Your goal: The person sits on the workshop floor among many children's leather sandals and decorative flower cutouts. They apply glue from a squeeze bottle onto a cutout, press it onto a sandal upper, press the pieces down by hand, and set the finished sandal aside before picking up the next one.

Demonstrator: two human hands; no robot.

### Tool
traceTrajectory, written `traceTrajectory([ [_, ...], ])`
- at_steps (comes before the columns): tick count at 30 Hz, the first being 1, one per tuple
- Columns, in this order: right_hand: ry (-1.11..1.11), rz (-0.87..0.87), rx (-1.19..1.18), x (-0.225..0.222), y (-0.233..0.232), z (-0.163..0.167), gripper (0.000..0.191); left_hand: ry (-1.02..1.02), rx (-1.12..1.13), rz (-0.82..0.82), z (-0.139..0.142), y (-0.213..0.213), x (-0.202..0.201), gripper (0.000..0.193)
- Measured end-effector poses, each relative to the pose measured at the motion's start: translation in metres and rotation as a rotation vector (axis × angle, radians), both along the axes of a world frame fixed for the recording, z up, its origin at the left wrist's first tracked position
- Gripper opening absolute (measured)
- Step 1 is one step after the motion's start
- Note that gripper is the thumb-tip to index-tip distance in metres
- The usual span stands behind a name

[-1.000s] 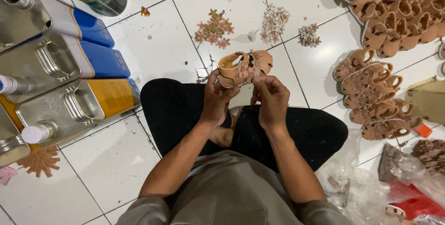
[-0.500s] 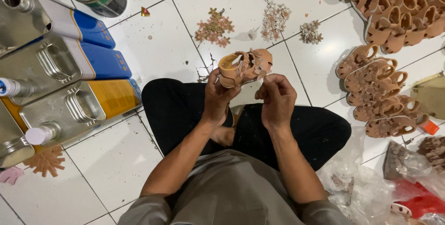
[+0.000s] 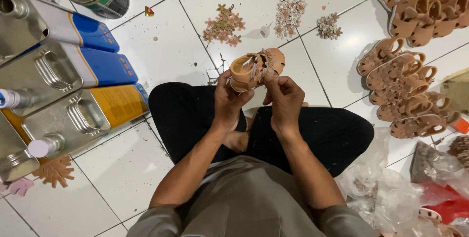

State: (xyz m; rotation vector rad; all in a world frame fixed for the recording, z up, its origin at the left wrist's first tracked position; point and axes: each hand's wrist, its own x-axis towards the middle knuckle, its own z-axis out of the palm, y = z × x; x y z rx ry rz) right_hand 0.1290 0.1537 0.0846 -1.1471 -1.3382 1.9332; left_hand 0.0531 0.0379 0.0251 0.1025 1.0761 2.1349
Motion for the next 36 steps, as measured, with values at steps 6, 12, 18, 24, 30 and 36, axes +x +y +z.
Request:
traceTrajectory([
  [6, -0.048, 0.04, 0.094, 0.004, 0.007, -0.002, 0.013, 0.009, -0.026, -0.011, -0.001, 0.002, -0.003, 0.073],
  [12, -0.099, 0.105, 0.166, 0.006, 0.015, -0.001, 0.014, -0.013, -0.043, -0.005, -0.004, 0.004, -0.004, 0.076],
  [18, -0.103, 0.162, 0.159, 0.004, 0.022, -0.001, 0.014, 0.007, -0.075, -0.022, -0.002, 0.004, -0.006, 0.078],
  [24, -0.142, 0.169, 0.145, 0.002, 0.026, -0.002, 0.012, 0.029, -0.097, -0.038, 0.003, 0.004, -0.008, 0.08],
  [30, -0.204, 0.223, 0.205, 0.001, 0.03, 0.003, 0.012, 0.028, -0.077, -0.035, 0.006, 0.006, -0.009, 0.081],
  [36, -0.287, 0.301, 0.256, -0.001, 0.038, 0.008, 0.015, 0.033, -0.087, -0.057, 0.007, 0.003, -0.009, 0.08],
])
